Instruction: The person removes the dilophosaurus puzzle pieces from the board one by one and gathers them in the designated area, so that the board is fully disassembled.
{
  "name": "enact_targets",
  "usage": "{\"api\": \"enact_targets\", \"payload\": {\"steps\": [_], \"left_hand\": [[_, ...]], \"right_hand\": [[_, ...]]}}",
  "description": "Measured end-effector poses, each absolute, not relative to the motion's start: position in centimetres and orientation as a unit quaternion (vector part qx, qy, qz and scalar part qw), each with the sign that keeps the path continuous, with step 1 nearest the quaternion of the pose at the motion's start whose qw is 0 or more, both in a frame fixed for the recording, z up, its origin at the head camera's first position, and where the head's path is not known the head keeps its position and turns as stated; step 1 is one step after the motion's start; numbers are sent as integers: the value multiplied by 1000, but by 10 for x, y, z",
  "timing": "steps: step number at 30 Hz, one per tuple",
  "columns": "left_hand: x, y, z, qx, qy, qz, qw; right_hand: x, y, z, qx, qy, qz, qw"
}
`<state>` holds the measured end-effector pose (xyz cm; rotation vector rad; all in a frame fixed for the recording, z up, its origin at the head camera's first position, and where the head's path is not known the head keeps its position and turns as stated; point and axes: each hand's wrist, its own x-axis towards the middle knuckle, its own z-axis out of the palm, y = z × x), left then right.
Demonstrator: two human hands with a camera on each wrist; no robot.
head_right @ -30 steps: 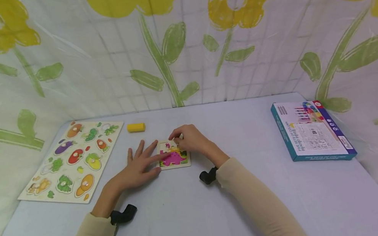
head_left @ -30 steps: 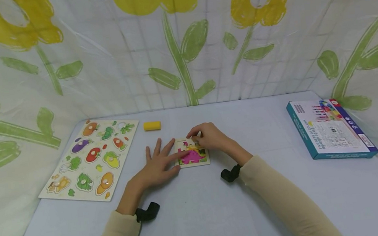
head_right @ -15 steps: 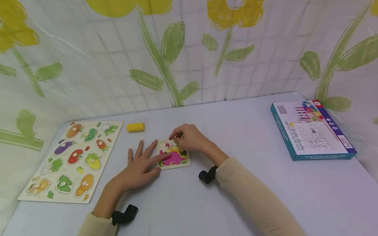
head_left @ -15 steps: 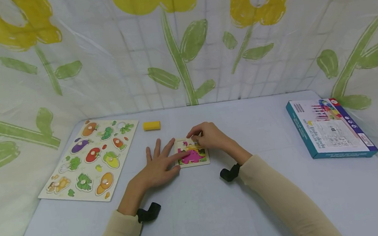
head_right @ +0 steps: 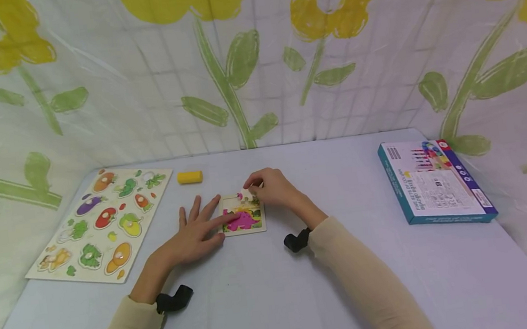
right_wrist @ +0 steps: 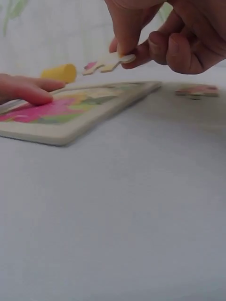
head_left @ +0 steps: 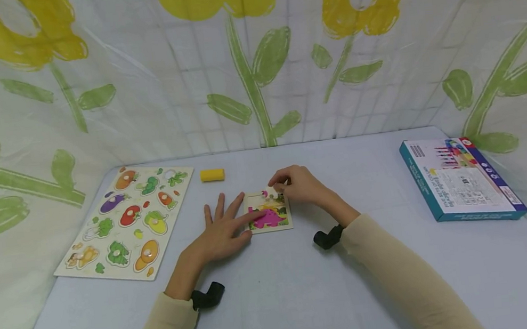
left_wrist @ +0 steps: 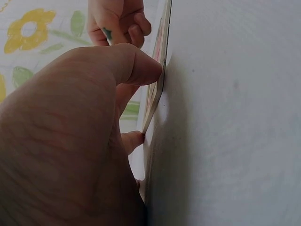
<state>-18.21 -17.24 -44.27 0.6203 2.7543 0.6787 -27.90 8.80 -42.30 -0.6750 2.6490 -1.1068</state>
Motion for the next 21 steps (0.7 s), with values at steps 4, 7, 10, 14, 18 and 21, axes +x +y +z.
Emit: {"api": "enact_targets", "payload": {"steps": [4, 7, 10, 14, 18, 21], "left_hand": [[-183, -172, -443, 214, 941, 233, 118], [-182, -173, -443, 211, 943, 231, 118], [-181, -172, -442, 208, 944, 230, 116], [-181, -171, -441, 209, 943, 232, 116], [-180, -170, -440, 209, 942, 236, 114], [-180, -170, -441, 209, 942, 239, 113]], "right_hand": [[-278, 100, -423, -230, 890, -382, 97], [-278, 110, -423, -230, 887, -388, 102], [-278, 121, -422, -227, 889, -384, 103], [-277, 136, -420, -216, 898, -370, 100], [-276, 149, -422, -209, 904, -358, 102], [-275, 157, -424, -208, 908, -348, 104]]}}
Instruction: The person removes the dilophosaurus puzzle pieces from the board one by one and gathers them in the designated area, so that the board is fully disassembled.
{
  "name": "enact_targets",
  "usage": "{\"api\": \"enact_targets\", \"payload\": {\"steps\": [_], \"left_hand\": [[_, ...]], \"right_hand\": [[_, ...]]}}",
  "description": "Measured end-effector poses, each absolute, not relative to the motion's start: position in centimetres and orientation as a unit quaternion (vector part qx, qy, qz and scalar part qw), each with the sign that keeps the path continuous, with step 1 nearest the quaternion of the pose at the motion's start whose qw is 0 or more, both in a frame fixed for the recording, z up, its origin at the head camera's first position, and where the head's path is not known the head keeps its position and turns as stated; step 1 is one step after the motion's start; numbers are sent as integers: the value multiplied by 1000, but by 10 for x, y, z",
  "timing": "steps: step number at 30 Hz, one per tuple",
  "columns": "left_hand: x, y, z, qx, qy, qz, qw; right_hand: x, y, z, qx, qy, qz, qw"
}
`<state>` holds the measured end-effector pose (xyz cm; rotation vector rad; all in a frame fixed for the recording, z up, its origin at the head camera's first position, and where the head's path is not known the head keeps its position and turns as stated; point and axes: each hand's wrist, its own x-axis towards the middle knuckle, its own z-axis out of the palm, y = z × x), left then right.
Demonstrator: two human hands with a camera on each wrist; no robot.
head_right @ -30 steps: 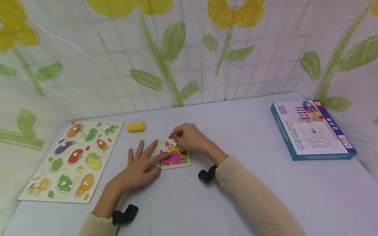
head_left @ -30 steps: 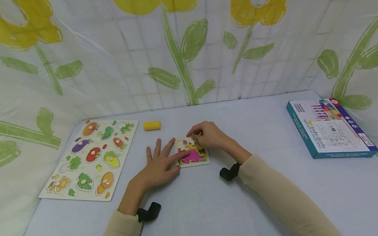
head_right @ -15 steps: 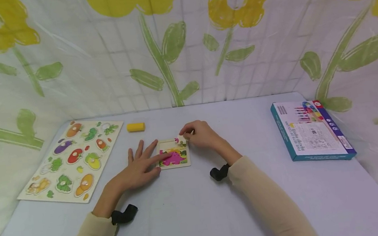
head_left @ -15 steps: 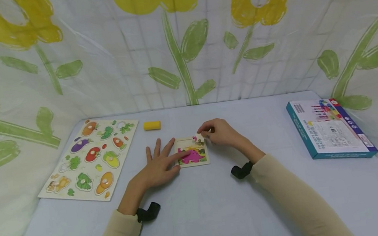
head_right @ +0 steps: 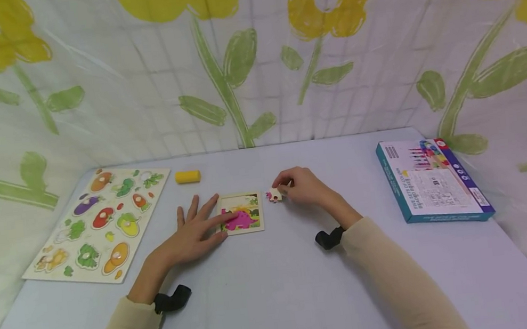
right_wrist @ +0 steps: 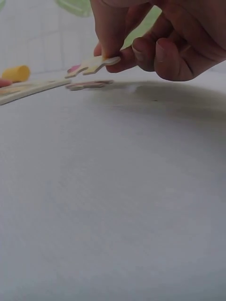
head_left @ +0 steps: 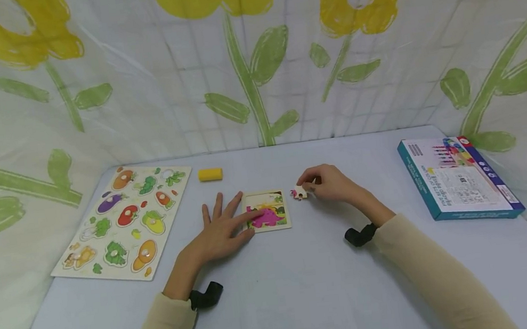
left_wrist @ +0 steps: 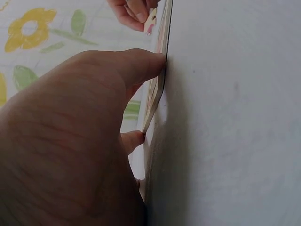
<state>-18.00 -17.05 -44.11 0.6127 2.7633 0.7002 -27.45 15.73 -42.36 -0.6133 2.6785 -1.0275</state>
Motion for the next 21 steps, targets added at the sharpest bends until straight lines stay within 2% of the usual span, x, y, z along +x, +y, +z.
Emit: {"api": "enact_targets", "payload": {"steps": [21], "left_hand": [[-180, -170, -444, 211, 942, 240, 98]], "right_hand": [[-276, 188, -432, -184, 918, -339, 96]]}}
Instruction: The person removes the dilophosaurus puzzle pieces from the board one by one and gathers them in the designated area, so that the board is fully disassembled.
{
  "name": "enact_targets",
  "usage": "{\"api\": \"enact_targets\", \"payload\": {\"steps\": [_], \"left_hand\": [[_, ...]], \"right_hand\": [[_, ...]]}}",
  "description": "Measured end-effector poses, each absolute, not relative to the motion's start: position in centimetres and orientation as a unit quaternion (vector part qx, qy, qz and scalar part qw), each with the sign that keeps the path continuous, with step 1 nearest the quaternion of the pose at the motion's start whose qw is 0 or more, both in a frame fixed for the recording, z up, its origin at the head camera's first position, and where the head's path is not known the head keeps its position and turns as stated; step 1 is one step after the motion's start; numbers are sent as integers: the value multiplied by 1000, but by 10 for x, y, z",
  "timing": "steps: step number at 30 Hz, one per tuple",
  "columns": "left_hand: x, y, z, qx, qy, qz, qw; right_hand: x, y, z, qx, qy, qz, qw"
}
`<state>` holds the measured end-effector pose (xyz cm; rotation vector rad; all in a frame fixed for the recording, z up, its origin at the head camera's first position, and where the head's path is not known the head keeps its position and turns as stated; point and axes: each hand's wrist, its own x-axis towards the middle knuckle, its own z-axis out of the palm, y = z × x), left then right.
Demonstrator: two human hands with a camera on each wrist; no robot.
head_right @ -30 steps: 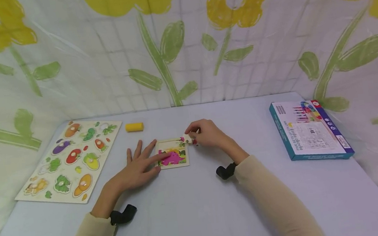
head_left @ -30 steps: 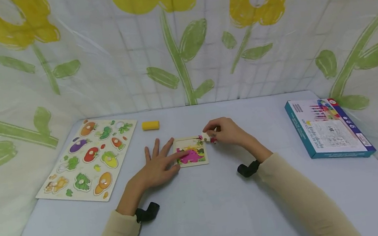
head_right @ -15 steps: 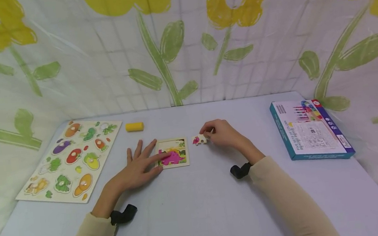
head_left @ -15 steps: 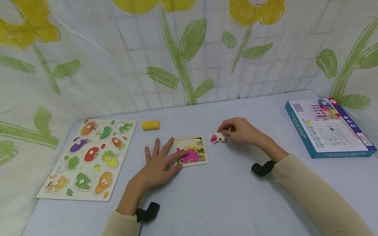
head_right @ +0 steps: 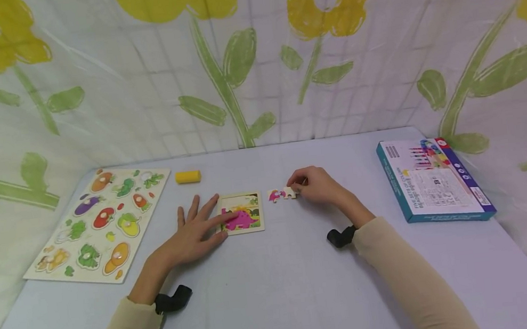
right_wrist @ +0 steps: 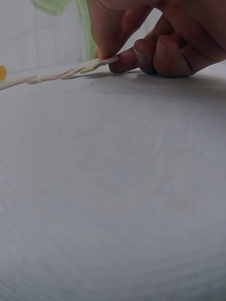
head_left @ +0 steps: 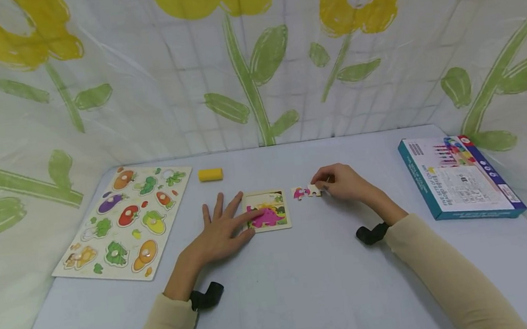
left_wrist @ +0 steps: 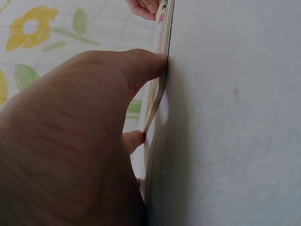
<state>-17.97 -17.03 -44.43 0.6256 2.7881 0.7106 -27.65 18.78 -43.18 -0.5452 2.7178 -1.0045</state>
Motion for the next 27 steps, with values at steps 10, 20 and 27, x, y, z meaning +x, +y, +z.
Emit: {"api": "enact_targets", "payload": {"steps": [10, 20, 27], "left_hand": [[-180, -170, -444, 213, 943, 236, 99], [-180, -170, -444, 211, 944, 234, 98], [-180, -170, -445, 212, 944, 235, 96]], "right_hand": [[-278, 189, -434, -174, 919, -341, 92], [-279, 188, -435, -171, 919, -342, 96], [-279, 188, -435, -172, 918, -344, 98]]}}
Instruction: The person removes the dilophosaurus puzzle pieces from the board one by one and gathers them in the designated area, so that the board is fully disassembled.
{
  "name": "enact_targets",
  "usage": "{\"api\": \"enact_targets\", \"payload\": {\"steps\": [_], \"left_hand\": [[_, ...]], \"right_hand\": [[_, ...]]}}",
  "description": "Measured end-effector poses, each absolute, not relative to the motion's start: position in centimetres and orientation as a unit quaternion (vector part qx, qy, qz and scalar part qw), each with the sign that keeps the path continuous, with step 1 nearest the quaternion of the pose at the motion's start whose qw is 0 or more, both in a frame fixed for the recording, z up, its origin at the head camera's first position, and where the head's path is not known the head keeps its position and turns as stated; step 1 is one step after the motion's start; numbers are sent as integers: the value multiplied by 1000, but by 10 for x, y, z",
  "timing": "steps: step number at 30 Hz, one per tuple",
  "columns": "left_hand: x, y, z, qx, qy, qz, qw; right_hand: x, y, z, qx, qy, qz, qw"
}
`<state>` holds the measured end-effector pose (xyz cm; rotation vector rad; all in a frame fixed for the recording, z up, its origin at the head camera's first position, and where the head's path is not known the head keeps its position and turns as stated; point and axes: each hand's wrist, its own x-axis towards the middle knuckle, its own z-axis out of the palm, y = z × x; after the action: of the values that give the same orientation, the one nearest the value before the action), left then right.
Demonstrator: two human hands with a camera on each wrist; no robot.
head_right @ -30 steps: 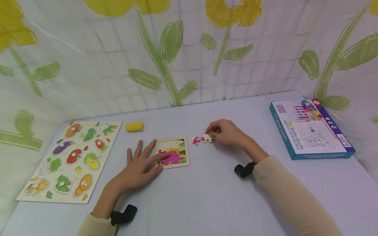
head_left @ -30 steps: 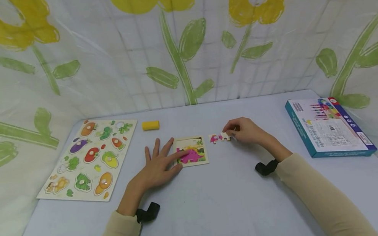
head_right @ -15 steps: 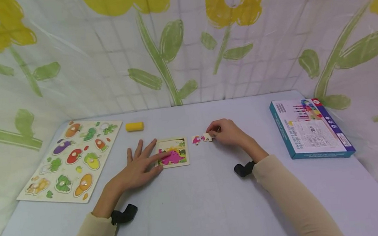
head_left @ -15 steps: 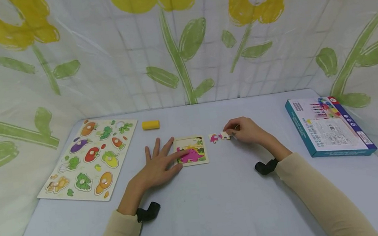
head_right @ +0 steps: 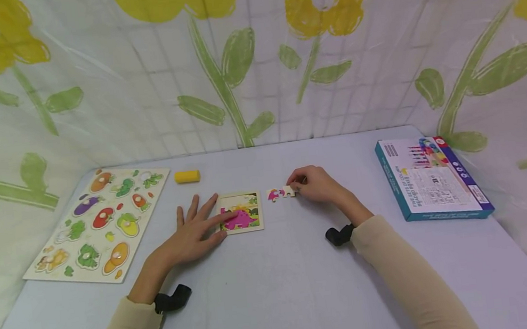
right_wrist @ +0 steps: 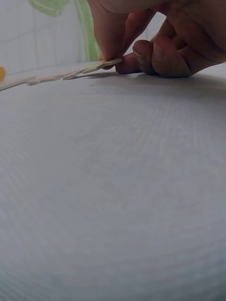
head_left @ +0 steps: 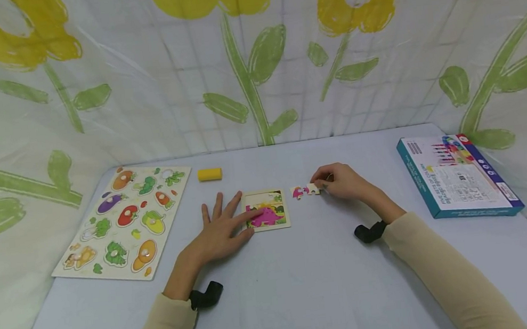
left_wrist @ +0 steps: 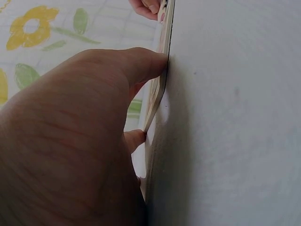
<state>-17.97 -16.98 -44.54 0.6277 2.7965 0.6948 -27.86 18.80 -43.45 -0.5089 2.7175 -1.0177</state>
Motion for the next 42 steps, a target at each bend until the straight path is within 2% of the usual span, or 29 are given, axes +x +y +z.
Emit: {"api": "enact_targets", "payload": {"steps": [15, 31, 42], "left_hand": [[-180, -170, -444, 211, 942, 240, 98], [-180, -169, -446, 212, 943, 240, 93], [-180, -169, -443, 209, 943, 238, 97]], "right_hand": [[-279, 184, -432, -171, 918, -348, 90], [-272, 123, -423, -304, 883, -336, 125], [-270, 99, -421, -333, 887, -281, 153]]}}
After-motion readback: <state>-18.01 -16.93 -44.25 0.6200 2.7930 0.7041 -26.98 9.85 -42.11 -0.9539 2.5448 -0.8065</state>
